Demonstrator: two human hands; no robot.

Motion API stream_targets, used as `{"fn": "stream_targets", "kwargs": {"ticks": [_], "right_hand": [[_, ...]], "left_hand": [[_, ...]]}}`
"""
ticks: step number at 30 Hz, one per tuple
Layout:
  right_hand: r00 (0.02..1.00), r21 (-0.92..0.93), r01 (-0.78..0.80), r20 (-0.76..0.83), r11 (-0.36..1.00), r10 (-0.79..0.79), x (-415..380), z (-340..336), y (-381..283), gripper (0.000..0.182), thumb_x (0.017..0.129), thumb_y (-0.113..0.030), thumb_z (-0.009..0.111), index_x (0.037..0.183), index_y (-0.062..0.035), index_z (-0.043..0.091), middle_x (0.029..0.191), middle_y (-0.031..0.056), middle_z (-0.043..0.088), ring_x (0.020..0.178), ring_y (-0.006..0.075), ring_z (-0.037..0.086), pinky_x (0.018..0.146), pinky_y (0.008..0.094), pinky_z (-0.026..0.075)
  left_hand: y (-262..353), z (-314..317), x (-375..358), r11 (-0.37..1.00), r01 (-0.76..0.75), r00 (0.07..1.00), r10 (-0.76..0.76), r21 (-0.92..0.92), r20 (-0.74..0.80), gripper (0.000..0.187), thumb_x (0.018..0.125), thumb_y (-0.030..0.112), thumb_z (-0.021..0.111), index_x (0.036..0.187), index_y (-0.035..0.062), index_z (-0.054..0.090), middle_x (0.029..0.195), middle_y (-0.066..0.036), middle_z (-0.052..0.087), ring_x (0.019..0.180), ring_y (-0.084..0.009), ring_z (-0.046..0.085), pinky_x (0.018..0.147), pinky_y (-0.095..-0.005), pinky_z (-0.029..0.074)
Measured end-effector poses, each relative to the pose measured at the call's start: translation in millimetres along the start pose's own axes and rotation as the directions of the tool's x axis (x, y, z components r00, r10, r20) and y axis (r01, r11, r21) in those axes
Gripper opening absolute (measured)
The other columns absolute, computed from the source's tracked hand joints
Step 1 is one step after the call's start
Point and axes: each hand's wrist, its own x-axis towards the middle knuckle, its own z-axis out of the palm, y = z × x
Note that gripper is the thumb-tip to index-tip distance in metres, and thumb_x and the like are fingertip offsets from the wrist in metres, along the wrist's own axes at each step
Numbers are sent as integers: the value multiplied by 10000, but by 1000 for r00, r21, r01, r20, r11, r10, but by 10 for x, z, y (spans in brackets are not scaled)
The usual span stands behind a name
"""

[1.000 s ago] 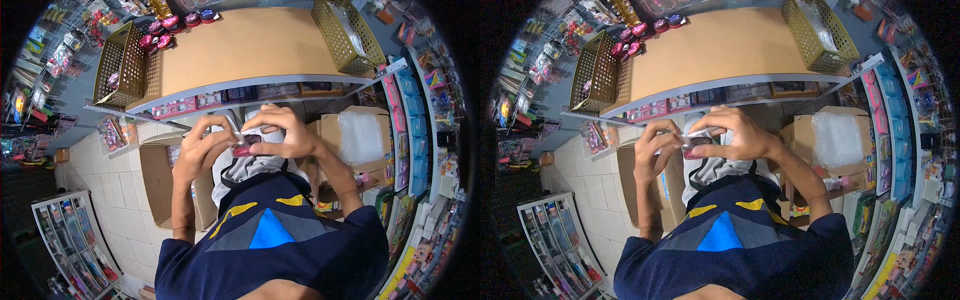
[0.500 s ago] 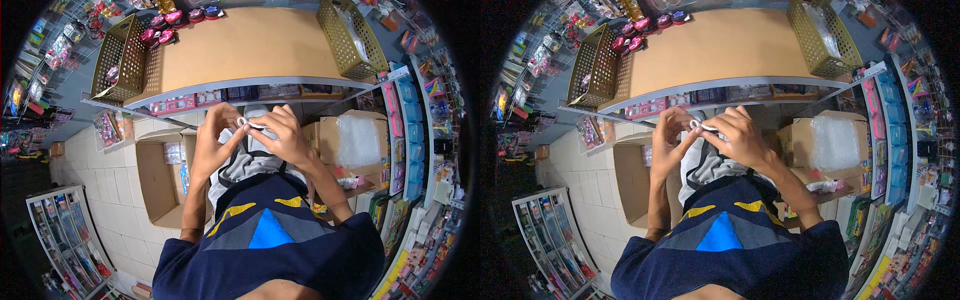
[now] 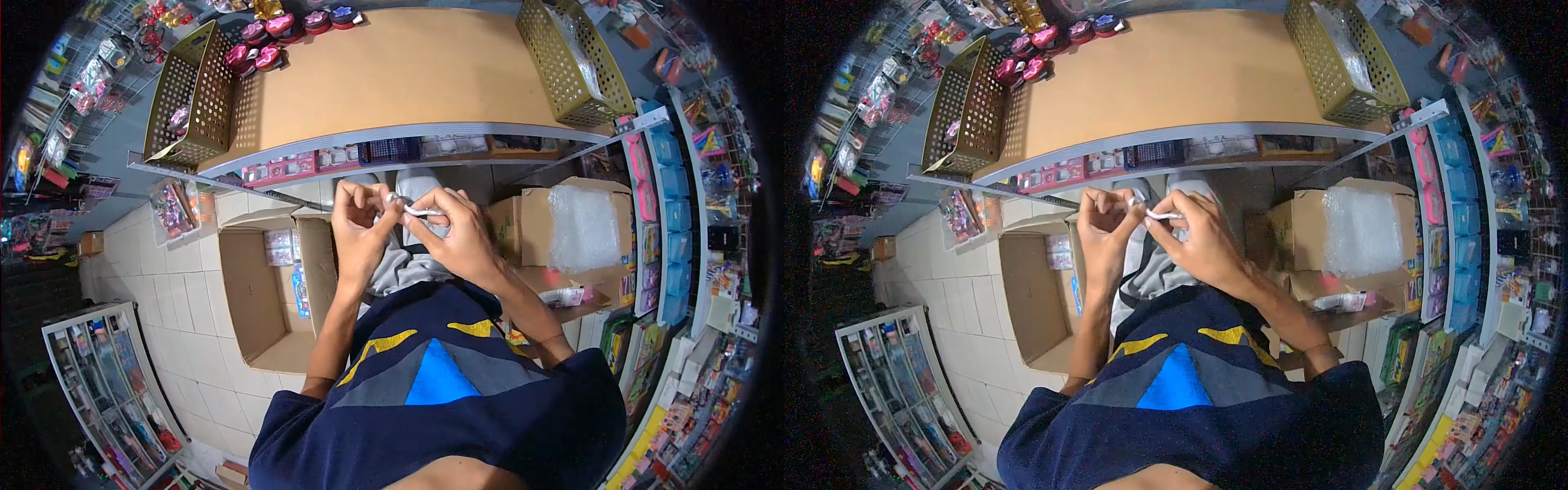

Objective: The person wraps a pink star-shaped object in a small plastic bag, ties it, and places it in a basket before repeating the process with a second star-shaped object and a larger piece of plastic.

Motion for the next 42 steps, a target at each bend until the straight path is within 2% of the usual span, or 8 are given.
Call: {"fn": "stream_targets", "kwargs": {"ticks": [5,11,14,19,25,35,38,42], "right_hand": [[972,44,-220,100,975,214,-62,-19,19,163,879,-120,702,926,13,620,706,75,611,623,132,561,530,263,445],[934,417,-356,131,836,333,-106,40,80,157,952,-120,634,1017,22,653,866,4,669,773,21,561,647,205,450],[935,255,-351,152,901,321,-97,-7,67,170,964,-120,619,1030,33,655,919,20,677,843,44,602,706,219,486],[964,331,-267,90,905,252,-138,78,148,185,944,-138,622,1042,13,667,912,101,696,768,126,611,686,282,466],[998,200,-58,24,978,54,-90,52,182,156,918,-90,644,1031,10,683,952,137,696,865,171,648,785,296,495],[960,508,-226,-27,831,278,-200,185,179,239,816,-79,772,1031,6,714,937,98,713,810,166,677,756,296,519],[966,397,-224,-30,890,257,-161,108,80,236,806,-83,777,1016,1,708,922,101,706,820,182,679,750,302,520],[998,89,38,-61,995,-33,-147,71,143,240,799,-82,773,1012,-13,687,897,106,687,835,230,676,744,318,518]], "left_hand": [[-58,-31,-13,992,7,999,-11,127,32,317,842,-82,691,897,69,418,939,-63,590,828,-66,546,736,-219,461],[-57,-74,-69,966,2,993,-33,260,116,221,877,-52,674,1067,-4,570,1021,-65,635,915,-108,602,821,-247,496],[-42,-131,-49,953,-33,986,-19,300,167,258,878,-44,676,1124,-27,601,998,-72,652,878,-100,599,790,-238,490],[9,-157,-42,917,-109,984,44,383,174,253,851,-31,697,1096,-27,632,953,-85,681,764,-89,591,679,-239,483],[130,-185,-7,712,-360,927,197,603,320,255,791,-33,729,1037,-8,664,933,-89,687,698,-105,584,653,-269,480],[63,-290,-48,982,3,949,-62,190,310,192,915,-19,636,1104,-39,606,1043,-69,636,952,-121,599,856,-278,486],[69,-278,-59,985,63,936,-114,160,334,193,922,-28,621,1112,-41,598,1056,-80,632,996,-135,603,892,-289,483],[81,-335,-17,981,42,914,-114,188,389,197,915,-31,630,1110,-42,601,1055,-89,634,970,-144,624,872,-293,501]]}}
